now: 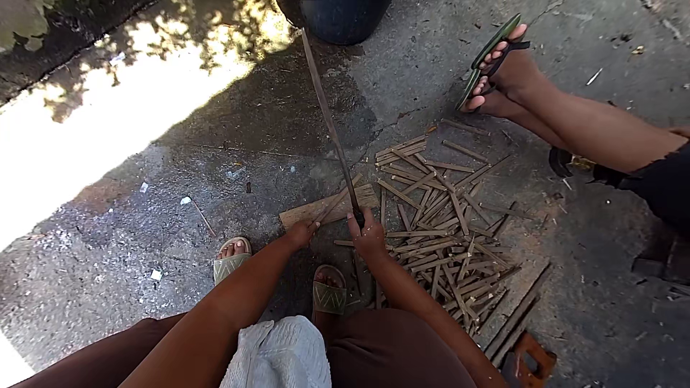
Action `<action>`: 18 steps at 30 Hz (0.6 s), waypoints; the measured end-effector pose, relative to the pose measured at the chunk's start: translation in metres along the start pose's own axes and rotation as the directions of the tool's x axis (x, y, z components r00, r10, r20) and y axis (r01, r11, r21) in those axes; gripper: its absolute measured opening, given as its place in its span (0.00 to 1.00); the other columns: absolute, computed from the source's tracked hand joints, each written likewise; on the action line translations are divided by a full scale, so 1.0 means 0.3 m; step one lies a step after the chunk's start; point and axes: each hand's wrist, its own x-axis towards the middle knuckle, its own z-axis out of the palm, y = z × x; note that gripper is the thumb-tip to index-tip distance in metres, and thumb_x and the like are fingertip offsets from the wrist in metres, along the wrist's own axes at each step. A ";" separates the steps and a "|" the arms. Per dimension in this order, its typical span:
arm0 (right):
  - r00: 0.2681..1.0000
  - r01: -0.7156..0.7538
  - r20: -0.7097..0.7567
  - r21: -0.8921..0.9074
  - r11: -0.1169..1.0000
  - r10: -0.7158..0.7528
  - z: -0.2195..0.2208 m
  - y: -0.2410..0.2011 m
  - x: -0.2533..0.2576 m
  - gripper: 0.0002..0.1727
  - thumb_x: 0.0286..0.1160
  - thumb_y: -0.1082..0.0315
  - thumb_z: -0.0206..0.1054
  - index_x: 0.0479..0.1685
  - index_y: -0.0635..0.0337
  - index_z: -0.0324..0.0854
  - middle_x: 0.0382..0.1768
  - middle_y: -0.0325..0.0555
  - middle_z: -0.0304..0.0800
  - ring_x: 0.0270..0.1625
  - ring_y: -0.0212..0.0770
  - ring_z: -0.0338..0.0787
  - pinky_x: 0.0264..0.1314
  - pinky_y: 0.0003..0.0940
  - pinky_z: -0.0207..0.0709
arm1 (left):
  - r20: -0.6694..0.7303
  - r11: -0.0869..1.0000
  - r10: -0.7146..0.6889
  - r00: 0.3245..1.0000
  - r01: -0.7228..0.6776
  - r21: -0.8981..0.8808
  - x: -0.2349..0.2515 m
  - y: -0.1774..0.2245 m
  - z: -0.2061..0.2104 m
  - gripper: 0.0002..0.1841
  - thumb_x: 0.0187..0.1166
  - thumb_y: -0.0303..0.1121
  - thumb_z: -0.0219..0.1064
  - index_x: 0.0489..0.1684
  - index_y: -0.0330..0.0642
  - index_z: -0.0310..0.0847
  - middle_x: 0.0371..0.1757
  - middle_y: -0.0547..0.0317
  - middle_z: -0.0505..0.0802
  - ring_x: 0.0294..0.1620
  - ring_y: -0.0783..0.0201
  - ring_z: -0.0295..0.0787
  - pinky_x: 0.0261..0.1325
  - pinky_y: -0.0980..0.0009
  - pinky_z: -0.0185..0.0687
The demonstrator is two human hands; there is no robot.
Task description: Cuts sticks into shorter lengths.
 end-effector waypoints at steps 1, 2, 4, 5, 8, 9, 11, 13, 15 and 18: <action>0.997 0.055 -0.047 0.010 0.998 -0.054 0.022 0.014 0.004 0.21 0.86 0.60 0.61 0.55 0.75 0.82 0.30 0.60 0.89 0.30 0.56 0.90 0.37 0.54 0.84 | 0.002 1.000 -0.002 1.000 0.002 0.023 -0.005 0.010 -0.009 0.26 0.98 0.46 0.41 0.52 0.30 0.78 0.37 0.50 0.80 0.33 0.60 0.74 0.44 0.62 0.74; 0.998 0.054 -0.028 -0.015 0.998 -0.055 0.043 0.040 0.007 0.21 0.85 0.60 0.61 0.55 0.76 0.82 0.30 0.61 0.89 0.31 0.57 0.90 0.38 0.54 0.84 | 0.002 0.998 -0.005 1.000 0.005 0.058 -0.013 0.022 -0.022 0.27 0.98 0.46 0.41 0.53 0.29 0.79 0.40 0.47 0.81 0.36 0.58 0.76 0.47 0.60 0.75; 0.947 -0.150 0.257 -0.171 0.974 0.191 0.050 0.072 0.027 0.24 0.92 0.56 0.55 0.65 0.71 0.78 0.43 0.66 0.91 0.48 0.61 0.94 0.56 0.58 0.84 | -0.003 0.989 -0.004 1.000 0.005 0.149 -0.032 0.050 -0.048 0.28 0.98 0.45 0.42 0.59 0.26 0.79 0.49 0.38 0.85 0.47 0.50 0.82 0.59 0.54 0.77; 0.864 -0.243 0.379 -0.265 0.933 0.333 0.047 0.068 0.050 0.25 0.94 0.54 0.52 0.71 0.68 0.75 0.51 0.66 0.91 0.57 0.61 0.92 0.64 0.58 0.81 | -0.009 0.981 -0.002 1.000 0.003 0.192 -0.039 0.059 -0.055 0.28 0.98 0.45 0.42 0.62 0.25 0.79 0.56 0.33 0.87 0.55 0.45 0.85 0.66 0.50 0.76; 0.845 -0.306 0.361 -0.277 0.911 0.394 0.027 0.007 0.078 0.24 0.95 0.54 0.51 0.66 0.68 0.77 0.48 0.65 0.91 0.56 0.61 0.92 0.61 0.59 0.81 | -0.026 0.967 0.012 1.000 -0.005 0.255 -0.067 0.078 -0.055 0.29 0.98 0.44 0.43 0.67 0.22 0.78 0.68 0.26 0.84 0.74 0.38 0.80 0.79 0.44 0.67; 0.885 -0.292 0.306 -0.224 0.930 0.351 0.024 -0.010 0.072 0.23 0.94 0.55 0.53 0.63 0.69 0.78 0.43 0.65 0.90 0.50 0.61 0.93 0.57 0.59 0.82 | -0.025 0.961 0.005 1.000 0.002 0.276 -0.075 0.086 -0.056 0.29 0.98 0.44 0.42 0.67 0.23 0.77 0.69 0.26 0.84 0.76 0.38 0.79 0.80 0.44 0.67; 0.958 -0.219 0.169 -0.081 0.972 0.230 0.037 -0.014 0.045 0.22 0.92 0.57 0.56 0.60 0.71 0.79 0.34 0.62 0.88 0.39 0.59 0.91 0.47 0.58 0.82 | -0.009 0.954 -0.007 1.000 0.009 0.301 -0.078 0.093 -0.068 0.29 0.98 0.44 0.41 0.68 0.23 0.78 0.70 0.27 0.84 0.76 0.37 0.79 0.80 0.43 0.66; 0.986 -0.140 0.083 -0.039 0.989 0.143 0.068 0.041 0.017 0.22 0.89 0.59 0.59 0.59 0.74 0.80 0.32 0.62 0.89 0.35 0.58 0.91 0.44 0.56 0.83 | 0.017 0.953 -0.009 1.000 0.003 0.301 -0.063 0.090 -0.075 0.29 0.98 0.44 0.41 0.68 0.23 0.78 0.68 0.27 0.85 0.73 0.38 0.81 0.78 0.43 0.69; 0.904 -0.250 0.297 -0.215 0.944 0.307 0.066 0.070 0.021 0.24 0.93 0.56 0.54 0.68 0.70 0.77 0.46 0.66 0.91 0.52 0.61 0.93 0.59 0.57 0.83 | 0.038 0.952 -0.037 0.999 0.023 0.306 -0.057 0.086 -0.080 0.30 0.98 0.46 0.40 0.68 0.24 0.77 0.67 0.28 0.84 0.69 0.39 0.83 0.74 0.45 0.71; 0.803 -0.261 0.431 -0.366 0.893 0.411 0.028 -0.004 0.079 0.25 0.95 0.52 0.50 0.70 0.65 0.75 0.54 0.65 0.91 0.61 0.61 0.92 0.65 0.59 0.81 | 0.029 0.966 -0.058 0.998 0.049 0.254 -0.063 0.090 -0.071 0.31 0.99 0.47 0.38 0.67 0.24 0.76 0.65 0.29 0.84 0.63 0.41 0.83 0.70 0.46 0.73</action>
